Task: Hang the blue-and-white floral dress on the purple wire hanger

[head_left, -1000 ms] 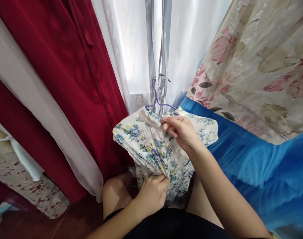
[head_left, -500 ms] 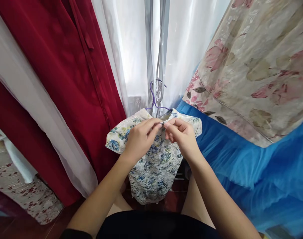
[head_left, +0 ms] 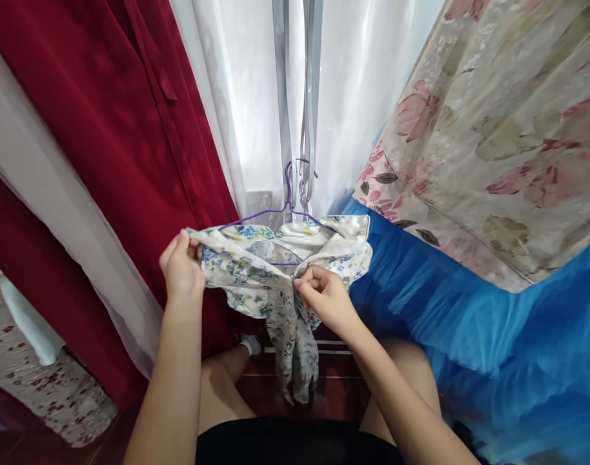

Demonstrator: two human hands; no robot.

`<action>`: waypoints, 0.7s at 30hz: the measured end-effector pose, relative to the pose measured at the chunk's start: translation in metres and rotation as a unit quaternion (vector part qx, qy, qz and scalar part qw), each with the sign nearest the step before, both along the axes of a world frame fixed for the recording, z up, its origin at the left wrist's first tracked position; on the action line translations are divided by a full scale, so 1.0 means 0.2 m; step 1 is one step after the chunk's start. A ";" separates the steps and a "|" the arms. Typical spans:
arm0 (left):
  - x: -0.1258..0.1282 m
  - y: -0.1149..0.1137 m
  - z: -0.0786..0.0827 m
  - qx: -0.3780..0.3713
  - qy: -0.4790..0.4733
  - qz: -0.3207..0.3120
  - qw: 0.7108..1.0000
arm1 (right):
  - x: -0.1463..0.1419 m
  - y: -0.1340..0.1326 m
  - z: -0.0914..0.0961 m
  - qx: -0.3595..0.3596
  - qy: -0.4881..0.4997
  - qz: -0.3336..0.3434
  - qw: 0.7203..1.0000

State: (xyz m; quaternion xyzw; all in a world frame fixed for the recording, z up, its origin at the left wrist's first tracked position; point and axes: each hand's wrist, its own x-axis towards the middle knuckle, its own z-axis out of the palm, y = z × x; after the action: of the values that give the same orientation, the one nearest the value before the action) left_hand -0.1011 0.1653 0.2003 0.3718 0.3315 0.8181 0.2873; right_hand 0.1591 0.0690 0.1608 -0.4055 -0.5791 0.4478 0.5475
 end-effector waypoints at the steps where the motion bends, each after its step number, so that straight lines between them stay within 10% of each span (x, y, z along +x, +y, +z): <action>1: -0.03 0.03 -0.07 -0.041 -0.064 -0.051 0.996 | -0.01 -0.01 -0.01 -0.004 -0.002 0.008 1.000; 9: 0.23 -0.18 -0.63 -0.158 -0.234 -0.195 0.939 | 0.04 -0.13 -0.29 -0.069 0.140 -0.094 0.983; 21: 0.28 -0.51 -0.86 -0.197 -0.209 -0.065 0.956 | 0.11 -0.24 -0.58 -0.134 0.126 -0.124 0.975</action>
State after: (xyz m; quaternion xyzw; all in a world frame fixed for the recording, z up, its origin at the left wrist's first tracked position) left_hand -0.0445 0.0624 0.0274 0.1489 0.3943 0.7755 0.4701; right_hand 0.1821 0.0204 0.0452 -0.4844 -0.3852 0.4977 0.6077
